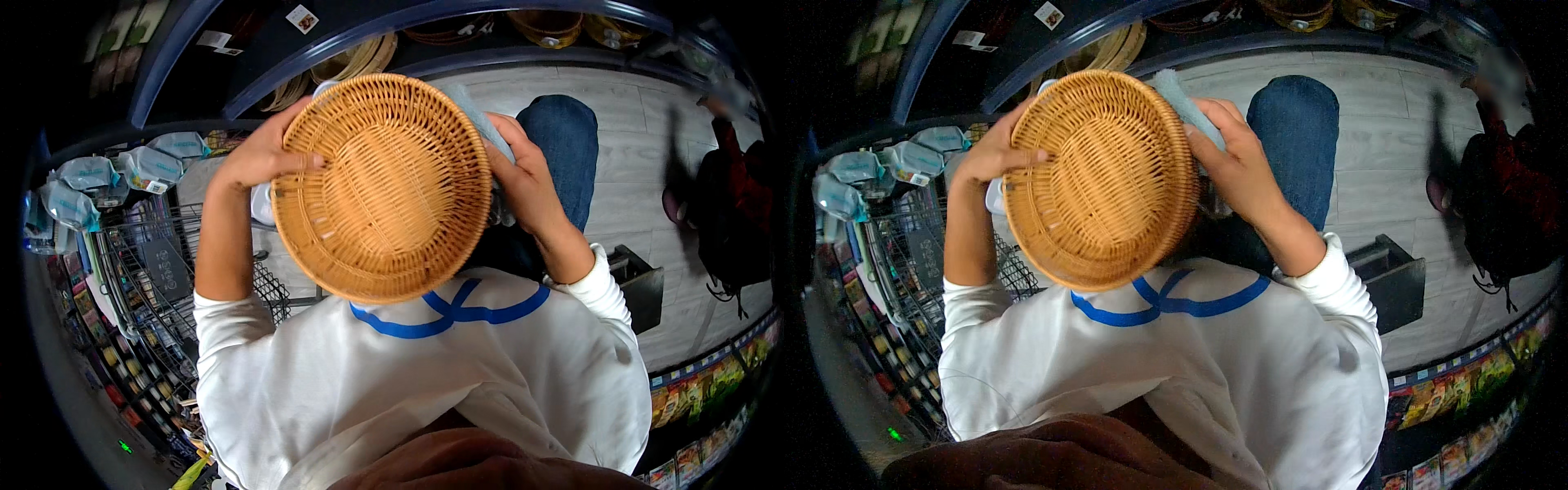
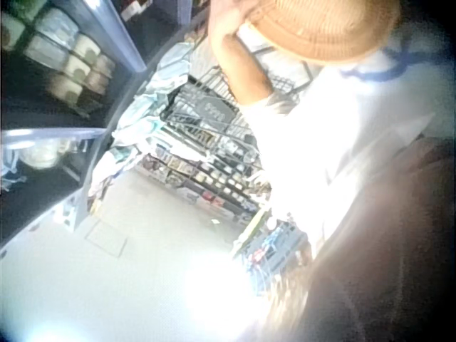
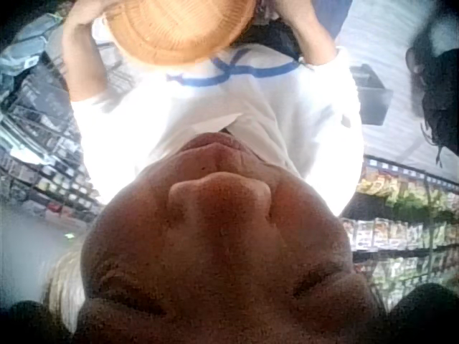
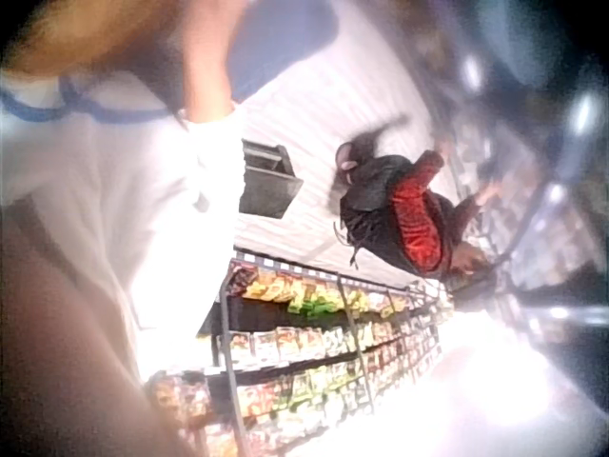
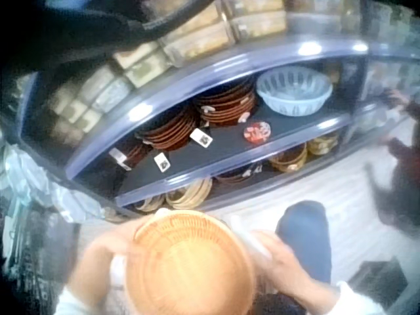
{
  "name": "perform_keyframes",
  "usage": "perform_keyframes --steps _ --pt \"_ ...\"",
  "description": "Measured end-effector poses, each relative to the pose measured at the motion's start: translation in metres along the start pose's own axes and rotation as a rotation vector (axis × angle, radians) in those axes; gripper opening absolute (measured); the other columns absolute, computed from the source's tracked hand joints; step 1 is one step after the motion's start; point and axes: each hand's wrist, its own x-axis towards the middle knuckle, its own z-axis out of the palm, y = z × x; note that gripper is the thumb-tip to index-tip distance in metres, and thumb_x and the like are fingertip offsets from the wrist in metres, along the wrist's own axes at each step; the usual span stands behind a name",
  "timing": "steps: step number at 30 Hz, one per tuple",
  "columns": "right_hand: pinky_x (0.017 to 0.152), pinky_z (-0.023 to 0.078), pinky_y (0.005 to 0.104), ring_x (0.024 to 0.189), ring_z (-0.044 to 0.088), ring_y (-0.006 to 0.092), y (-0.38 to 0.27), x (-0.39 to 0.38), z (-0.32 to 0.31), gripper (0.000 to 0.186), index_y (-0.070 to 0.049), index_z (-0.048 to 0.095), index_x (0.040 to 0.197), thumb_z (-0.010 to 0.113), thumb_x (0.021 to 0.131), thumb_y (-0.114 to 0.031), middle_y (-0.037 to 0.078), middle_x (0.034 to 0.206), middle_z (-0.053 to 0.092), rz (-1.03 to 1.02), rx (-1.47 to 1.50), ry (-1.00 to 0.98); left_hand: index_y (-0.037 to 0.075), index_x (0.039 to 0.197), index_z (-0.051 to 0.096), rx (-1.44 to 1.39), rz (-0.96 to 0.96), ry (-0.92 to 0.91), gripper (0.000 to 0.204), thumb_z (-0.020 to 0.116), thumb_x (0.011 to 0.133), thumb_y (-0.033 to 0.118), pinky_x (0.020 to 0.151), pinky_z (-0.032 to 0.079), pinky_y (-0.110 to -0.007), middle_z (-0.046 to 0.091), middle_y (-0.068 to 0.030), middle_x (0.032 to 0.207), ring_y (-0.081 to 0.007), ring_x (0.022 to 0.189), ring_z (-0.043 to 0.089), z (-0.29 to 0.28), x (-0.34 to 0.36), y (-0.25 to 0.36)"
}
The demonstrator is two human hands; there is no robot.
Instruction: The person sits on the floor in a store aisle and wipes several woven and plastic baskets with a cloth. They pick up each basket, wipe the interior and exterior surfaces, and place them back on the shelf or on their lap.
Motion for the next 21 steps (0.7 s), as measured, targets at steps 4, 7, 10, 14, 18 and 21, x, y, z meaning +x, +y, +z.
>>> perform_keyframes --steps 4,7,10,14,18,21 --pt "0.094 0.038 0.0332 0.113 0.044 0.0255 -0.007 -0.004 0.024 0.041 -0.004 0.048 0.125 0.057 0.088 -0.020 0.016 0.123 0.040 -0.327 -0.099 -0.015 0.005 0.129 0.046 -0.058 0.018 -0.110 0.062 0.068 0.073 -0.003 0.094 0.044 -0.032 0.055 -0.0085 0.123 -0.0162 0.111 0.053 -0.040 0.030 -0.008" --pt "0.091 0.039 0.0301 0.110 0.046 0.0203 -0.010 -0.007 0.032 0.041 -0.003 0.051 0.121 0.056 0.089 -0.027 0.014 0.120 0.044 -0.246 -0.011 -0.193 0.006 0.126 0.050 0.073 0.228 -0.169 0.058 0.068 0.072 -0.003 0.097 0.043 -0.033 0.053 -0.0080 0.128 -0.0179 0.117 0.051 -0.044 0.040 -0.001" --pt "0.090 0.040 0.0281 0.104 0.050 0.0154 -0.020 0.009 0.005 0.039 -0.002 0.053 0.119 0.054 0.091 -0.028 0.012 0.114 0.051 0.390 0.319 -0.064 0.009 0.122 0.055 0.176 0.342 -0.187 0.050 0.069 0.074 0.003 0.100 0.041 -0.040 0.048 -0.0093 0.133 -0.0238 0.121 0.047 -0.040 0.036 -0.006" --pt "0.086 0.043 0.0284 0.100 0.055 0.0159 -0.014 0.054 -0.004 0.035 -0.005 0.055 0.120 0.051 0.091 -0.026 0.007 0.107 0.060 -0.184 0.151 0.082 0.008 0.119 0.057 0.113 0.375 -0.204 0.045 0.067 0.075 0.002 0.097 0.043 -0.039 0.049 -0.0118 0.131 -0.0246 0.120 0.048 -0.025 0.038 0.003" --pt "0.090 0.041 0.0346 0.104 0.052 0.0270 -0.014 0.076 0.041 0.032 -0.004 0.059 0.114 0.050 0.090 -0.022 0.012 0.113 0.056 -0.614 -0.392 -0.103 0.004 0.118 0.057 0.061 0.141 -0.164 0.049 0.066 0.071 -0.007 0.098 0.041 -0.034 0.053 -0.0103 0.127 -0.0222 0.117 0.050 -0.027 0.042 -0.002" --pt "0.089 0.041 0.0375 0.100 0.052 0.0307 -0.005 0.059 0.040 0.028 -0.004 0.060 0.109 0.051 0.088 -0.020 0.014 0.114 0.054 -0.470 -0.433 -0.076 0.004 0.118 0.057 0.157 0.250 -0.175 0.050 0.065 0.071 -0.009 0.097 0.042 -0.032 0.055 -0.0088 0.123 -0.0201 0.113 0.052 -0.020 0.044 0.002"
